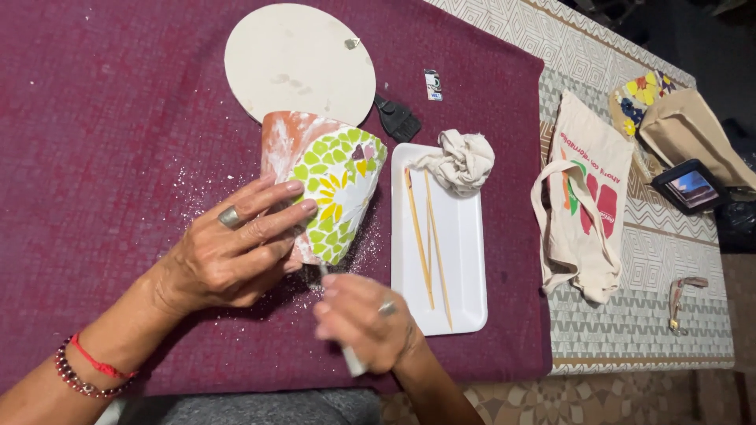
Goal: Applying and smoothing grout over a mosaic-patterned pot using a scraper tool.
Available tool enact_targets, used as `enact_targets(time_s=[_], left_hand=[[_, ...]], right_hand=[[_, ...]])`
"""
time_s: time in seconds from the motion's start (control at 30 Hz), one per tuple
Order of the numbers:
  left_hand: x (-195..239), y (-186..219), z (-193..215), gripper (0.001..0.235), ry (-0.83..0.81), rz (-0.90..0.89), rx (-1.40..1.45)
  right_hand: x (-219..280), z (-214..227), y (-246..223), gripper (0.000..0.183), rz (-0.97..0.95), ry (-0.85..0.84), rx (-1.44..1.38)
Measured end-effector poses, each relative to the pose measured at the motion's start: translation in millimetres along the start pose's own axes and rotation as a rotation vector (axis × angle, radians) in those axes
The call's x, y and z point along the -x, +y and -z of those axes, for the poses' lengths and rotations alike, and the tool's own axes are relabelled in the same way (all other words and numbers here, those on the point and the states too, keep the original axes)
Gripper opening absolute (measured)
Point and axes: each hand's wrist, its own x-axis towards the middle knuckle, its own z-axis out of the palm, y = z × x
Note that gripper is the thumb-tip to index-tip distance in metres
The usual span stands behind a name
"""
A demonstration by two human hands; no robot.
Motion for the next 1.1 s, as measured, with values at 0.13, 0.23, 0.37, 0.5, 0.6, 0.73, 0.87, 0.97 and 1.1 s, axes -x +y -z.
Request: enact_targets(time_s=[0.13, 0.23, 0.37, 0.5, 0.6, 0.73, 0.87, 0.97, 1.1], left_hand=[[1, 0, 1, 0.019, -0.018, 0.007, -0.002], [0, -1, 1, 0.018, -0.017, 0.008, 0.003], [1, 0, 0, 0.018, -0.011, 0.006, -0.004], [2, 0, 0, 0.019, -0.013, 0.014, -0.012], [2, 0, -1, 0.017, -0.016, 0.016, -0.007], [3, 0, 0, 0.018, -0.017, 0.016, -0.003], [4, 0, 0, 0.018, -0.018, 0.015, 0.000], [3, -1, 0, 0.018, -0.017, 0.012, -0.001], [4, -1, 0, 0.018, -0.020, 0.016, 0.007]], right_hand=[[-7, -16, 1, 0.022, -0.465, 0.420, -0.307], [-28, -16, 7, 0.026, -1.078, 0.668, -0.582], [-23, -27, 19, 0.038, -1.126, 0.886, -0.872], [-32, -26, 16, 0.039, -1.156, 0.861, -0.834], [-30, -28, 13, 0.035, -1.147, 0.840, -0.752], [-30, -28, 11, 0.035, -1.128, 0.836, -0.757], [-28, -28, 9, 0.035, -1.144, 0.823, -0.762], [-26, -30, 13, 0.034, -1.139, 0.852, -0.750], [-29, -29, 11, 0.031, -1.111, 0.831, -0.752]])
